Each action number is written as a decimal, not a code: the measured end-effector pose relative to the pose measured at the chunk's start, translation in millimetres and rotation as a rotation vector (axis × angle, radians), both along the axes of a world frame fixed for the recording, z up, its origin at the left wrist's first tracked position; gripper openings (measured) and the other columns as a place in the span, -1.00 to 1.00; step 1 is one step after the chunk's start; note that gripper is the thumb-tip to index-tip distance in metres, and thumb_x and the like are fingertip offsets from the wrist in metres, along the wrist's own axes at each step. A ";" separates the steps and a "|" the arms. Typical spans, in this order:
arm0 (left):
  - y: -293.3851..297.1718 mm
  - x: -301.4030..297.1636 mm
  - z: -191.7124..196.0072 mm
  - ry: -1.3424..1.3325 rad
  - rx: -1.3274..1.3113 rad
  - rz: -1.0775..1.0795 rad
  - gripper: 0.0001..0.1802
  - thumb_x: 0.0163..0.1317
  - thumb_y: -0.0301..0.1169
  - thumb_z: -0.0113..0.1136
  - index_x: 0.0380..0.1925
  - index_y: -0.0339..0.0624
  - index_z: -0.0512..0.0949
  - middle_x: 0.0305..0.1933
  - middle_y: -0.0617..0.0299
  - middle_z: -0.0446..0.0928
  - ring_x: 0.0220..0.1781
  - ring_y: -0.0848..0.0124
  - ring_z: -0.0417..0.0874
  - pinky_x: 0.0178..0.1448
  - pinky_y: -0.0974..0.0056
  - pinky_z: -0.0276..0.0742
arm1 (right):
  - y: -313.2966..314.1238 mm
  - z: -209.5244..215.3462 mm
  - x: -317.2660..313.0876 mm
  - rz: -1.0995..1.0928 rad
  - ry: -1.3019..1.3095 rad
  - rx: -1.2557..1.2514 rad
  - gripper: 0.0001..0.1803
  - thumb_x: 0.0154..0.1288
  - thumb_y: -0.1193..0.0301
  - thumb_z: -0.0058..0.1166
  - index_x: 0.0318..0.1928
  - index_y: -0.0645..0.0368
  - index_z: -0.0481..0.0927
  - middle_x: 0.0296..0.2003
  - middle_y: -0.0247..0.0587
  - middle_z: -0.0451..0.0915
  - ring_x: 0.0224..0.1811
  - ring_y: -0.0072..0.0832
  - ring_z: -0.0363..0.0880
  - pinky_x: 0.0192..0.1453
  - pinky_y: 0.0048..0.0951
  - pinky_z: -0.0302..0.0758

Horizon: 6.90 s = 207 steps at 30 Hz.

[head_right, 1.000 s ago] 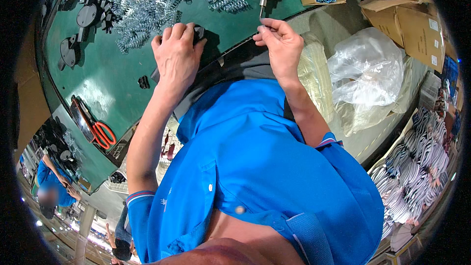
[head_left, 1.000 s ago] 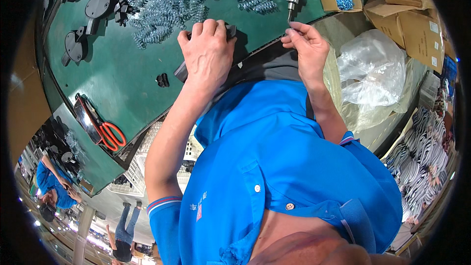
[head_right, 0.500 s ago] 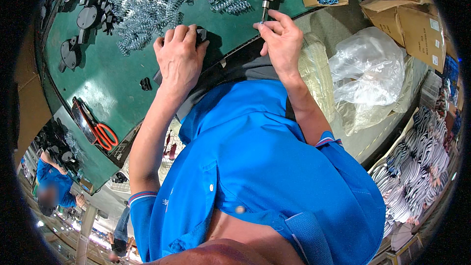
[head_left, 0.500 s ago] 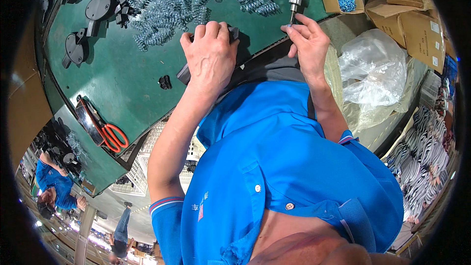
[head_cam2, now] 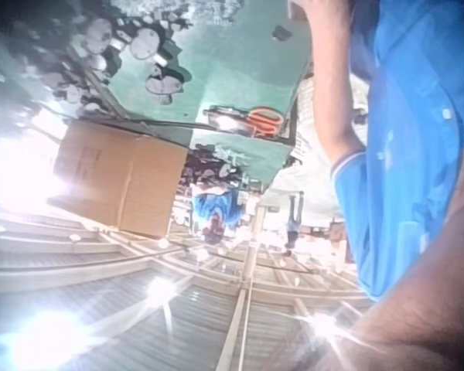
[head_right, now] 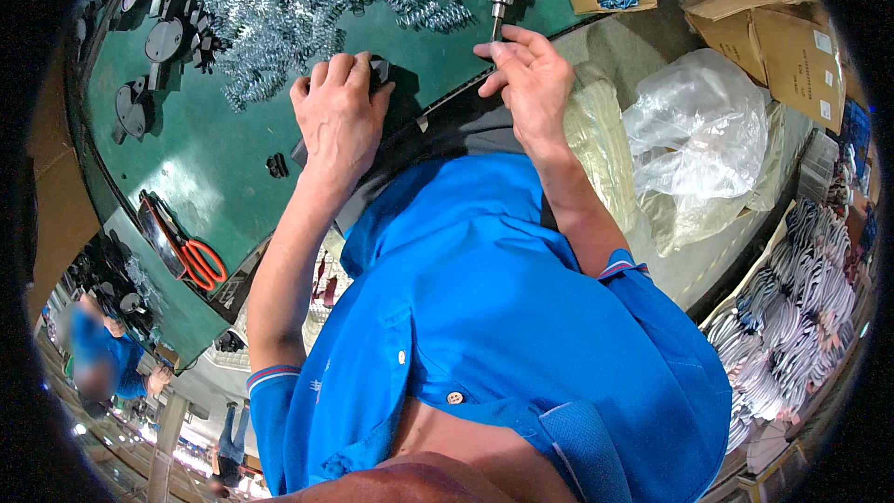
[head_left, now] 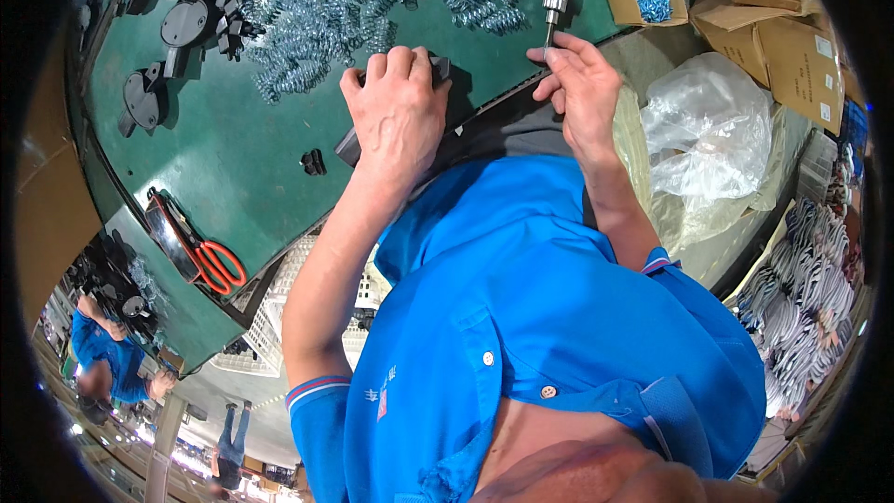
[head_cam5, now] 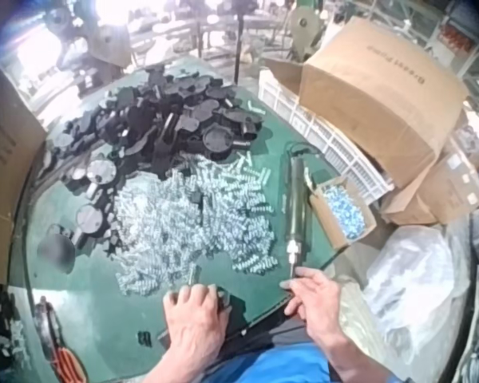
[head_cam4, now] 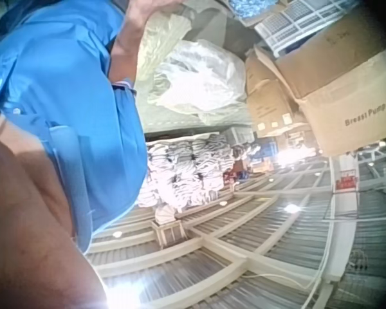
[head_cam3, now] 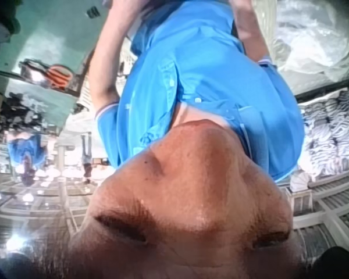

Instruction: The person repeatedly picks up small black plastic parts and metallic spiral springs from a green worktable, inserts the springs into the parts, and uses a handheld power tool to fasten them. The person places the completed assemblies on the table and continues the cycle with new parts.

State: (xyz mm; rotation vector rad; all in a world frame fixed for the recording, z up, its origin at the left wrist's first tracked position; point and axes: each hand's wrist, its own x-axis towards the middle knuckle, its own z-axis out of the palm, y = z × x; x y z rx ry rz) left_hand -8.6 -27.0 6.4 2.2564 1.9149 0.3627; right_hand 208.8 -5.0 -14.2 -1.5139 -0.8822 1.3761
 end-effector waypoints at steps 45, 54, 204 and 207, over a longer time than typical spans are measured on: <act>-0.6 2.9 -8.1 0.019 0.042 0.013 -0.60 0.03 -0.20 0.35 -0.14 -0.13 0.58 -0.20 0.25 0.47 -0.08 0.25 0.50 -0.01 0.06 0.29 | 80.6 76.3 -86.6 0.240 0.274 0.822 -0.80 0.17 0.48 0.15 -0.22 0.35 0.55 -0.39 -0.20 0.58 -0.41 -0.55 0.55 -0.29 -0.54 0.49; -0.7 2.9 -10.9 0.020 0.058 0.013 -0.62 0.01 -0.22 0.36 -0.17 -0.10 0.59 -0.22 0.27 0.48 -0.09 0.28 0.51 -0.01 0.06 0.29 | 73.3 69.8 -96.6 0.223 0.256 0.789 -0.80 0.18 0.47 0.16 -0.22 0.34 0.55 -0.40 -0.21 0.58 -0.40 -0.54 0.55 -0.27 -0.51 0.50; 15.1 -57.8 27.0 -1.314 -0.278 0.389 -0.79 0.20 -0.59 0.25 -0.14 -0.35 0.62 -0.12 0.07 0.66 -0.18 0.40 0.69 -0.23 0.38 0.64 | -49.2 -22.1 8.6 -0.258 0.591 -0.285 -0.79 0.40 0.32 0.13 -0.08 0.17 0.61 -0.31 -0.25 0.62 -0.54 -0.64 0.45 -0.60 -0.65 0.20; 12.5 -55.4 25.0 -1.386 -0.308 0.401 -0.79 0.17 -0.61 0.26 -0.17 -0.32 0.62 -0.19 0.12 0.66 -0.22 0.41 0.69 -0.24 0.39 0.62 | -47.3 -19.6 20.3 -0.068 0.423 -0.216 -0.79 0.39 0.31 0.15 -0.16 0.21 0.61 -0.41 -0.29 0.60 -0.64 -0.67 0.39 -0.63 -0.66 0.17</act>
